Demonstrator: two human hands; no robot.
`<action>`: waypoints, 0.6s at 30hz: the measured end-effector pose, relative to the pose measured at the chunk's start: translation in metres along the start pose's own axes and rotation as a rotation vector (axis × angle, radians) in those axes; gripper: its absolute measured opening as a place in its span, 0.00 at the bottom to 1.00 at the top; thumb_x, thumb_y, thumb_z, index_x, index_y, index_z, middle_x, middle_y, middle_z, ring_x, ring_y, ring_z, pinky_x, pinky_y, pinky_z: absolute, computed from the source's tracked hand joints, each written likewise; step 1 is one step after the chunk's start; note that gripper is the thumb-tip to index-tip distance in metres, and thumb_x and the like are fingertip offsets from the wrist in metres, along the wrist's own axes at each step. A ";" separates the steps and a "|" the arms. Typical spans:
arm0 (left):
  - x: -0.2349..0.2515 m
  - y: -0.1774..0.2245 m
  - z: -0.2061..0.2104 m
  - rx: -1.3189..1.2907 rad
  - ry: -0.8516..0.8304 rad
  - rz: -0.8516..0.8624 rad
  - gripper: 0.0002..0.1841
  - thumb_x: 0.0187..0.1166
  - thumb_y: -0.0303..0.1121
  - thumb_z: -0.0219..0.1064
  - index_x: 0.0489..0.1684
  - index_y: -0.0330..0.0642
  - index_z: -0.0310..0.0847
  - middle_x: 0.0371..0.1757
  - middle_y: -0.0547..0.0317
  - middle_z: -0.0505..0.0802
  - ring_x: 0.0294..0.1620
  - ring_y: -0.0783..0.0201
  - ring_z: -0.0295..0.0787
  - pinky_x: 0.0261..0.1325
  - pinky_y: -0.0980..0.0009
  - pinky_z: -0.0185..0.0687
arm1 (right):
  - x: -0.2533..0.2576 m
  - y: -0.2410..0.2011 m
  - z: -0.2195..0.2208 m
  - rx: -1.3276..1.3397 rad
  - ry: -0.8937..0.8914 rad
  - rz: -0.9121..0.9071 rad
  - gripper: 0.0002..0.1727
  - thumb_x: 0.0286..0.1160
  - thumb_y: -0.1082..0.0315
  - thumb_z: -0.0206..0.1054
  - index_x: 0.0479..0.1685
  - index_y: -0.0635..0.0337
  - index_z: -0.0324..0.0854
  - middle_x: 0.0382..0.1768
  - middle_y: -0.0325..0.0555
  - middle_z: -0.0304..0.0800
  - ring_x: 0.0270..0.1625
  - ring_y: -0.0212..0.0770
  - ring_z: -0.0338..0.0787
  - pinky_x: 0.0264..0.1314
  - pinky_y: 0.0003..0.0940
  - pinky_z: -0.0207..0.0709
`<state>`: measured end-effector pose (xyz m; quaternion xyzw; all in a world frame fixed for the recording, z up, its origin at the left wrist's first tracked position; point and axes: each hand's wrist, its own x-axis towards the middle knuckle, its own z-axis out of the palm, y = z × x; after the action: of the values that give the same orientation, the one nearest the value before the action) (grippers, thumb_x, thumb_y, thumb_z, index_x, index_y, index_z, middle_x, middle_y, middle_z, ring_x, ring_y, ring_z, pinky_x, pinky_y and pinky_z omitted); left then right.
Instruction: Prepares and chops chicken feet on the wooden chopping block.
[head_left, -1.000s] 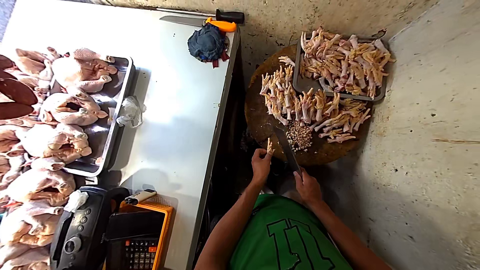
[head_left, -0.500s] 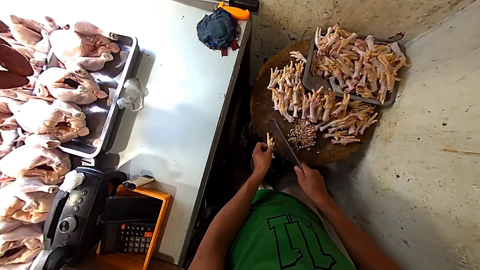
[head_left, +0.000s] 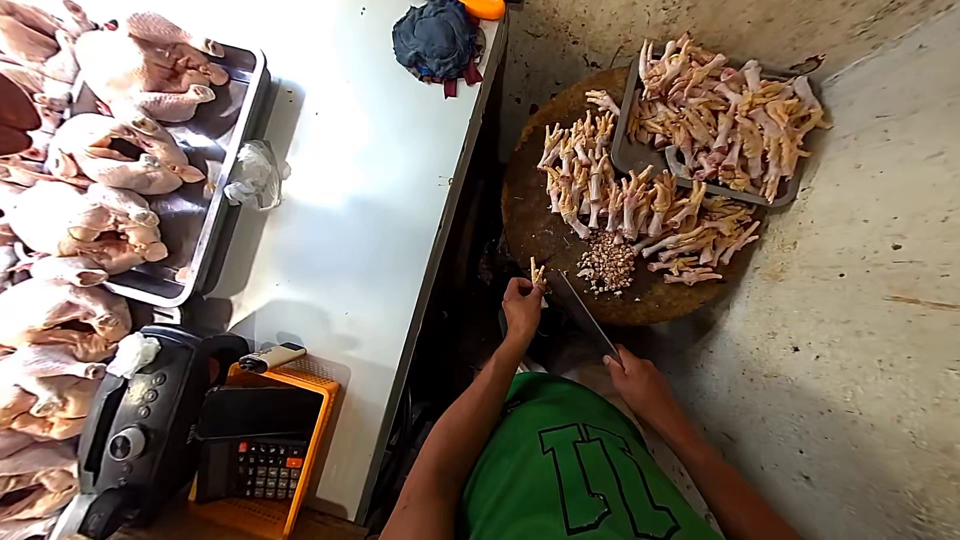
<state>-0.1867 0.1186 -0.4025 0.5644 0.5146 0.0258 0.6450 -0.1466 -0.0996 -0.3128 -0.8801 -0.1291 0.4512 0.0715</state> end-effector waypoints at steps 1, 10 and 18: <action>0.001 -0.001 0.000 -0.017 0.008 -0.010 0.11 0.75 0.29 0.75 0.45 0.33 0.81 0.38 0.49 0.88 0.39 0.61 0.86 0.47 0.63 0.83 | 0.003 0.001 -0.008 0.051 -0.040 0.019 0.23 0.94 0.54 0.53 0.75 0.58 0.79 0.46 0.62 0.92 0.51 0.62 0.92 0.58 0.63 0.81; 0.008 0.063 -0.012 -0.157 0.040 0.127 0.09 0.76 0.26 0.72 0.43 0.32 0.77 0.32 0.54 0.85 0.33 0.66 0.82 0.39 0.69 0.80 | 0.047 0.036 -0.034 0.312 0.072 0.046 0.21 0.92 0.53 0.59 0.55 0.65 0.82 0.29 0.54 0.84 0.29 0.49 0.85 0.39 0.51 0.81; 0.050 0.187 0.075 0.645 -0.098 0.509 0.17 0.85 0.41 0.64 0.61 0.40 0.88 0.67 0.43 0.88 0.72 0.44 0.80 0.76 0.42 0.69 | 0.047 0.043 -0.041 0.212 0.105 0.040 0.28 0.93 0.49 0.53 0.71 0.66 0.80 0.48 0.67 0.92 0.54 0.66 0.92 0.61 0.66 0.81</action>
<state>-0.0093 0.1640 -0.3058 0.8473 0.3090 -0.0052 0.4319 -0.0802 -0.1275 -0.3358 -0.8925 -0.0591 0.4168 0.1619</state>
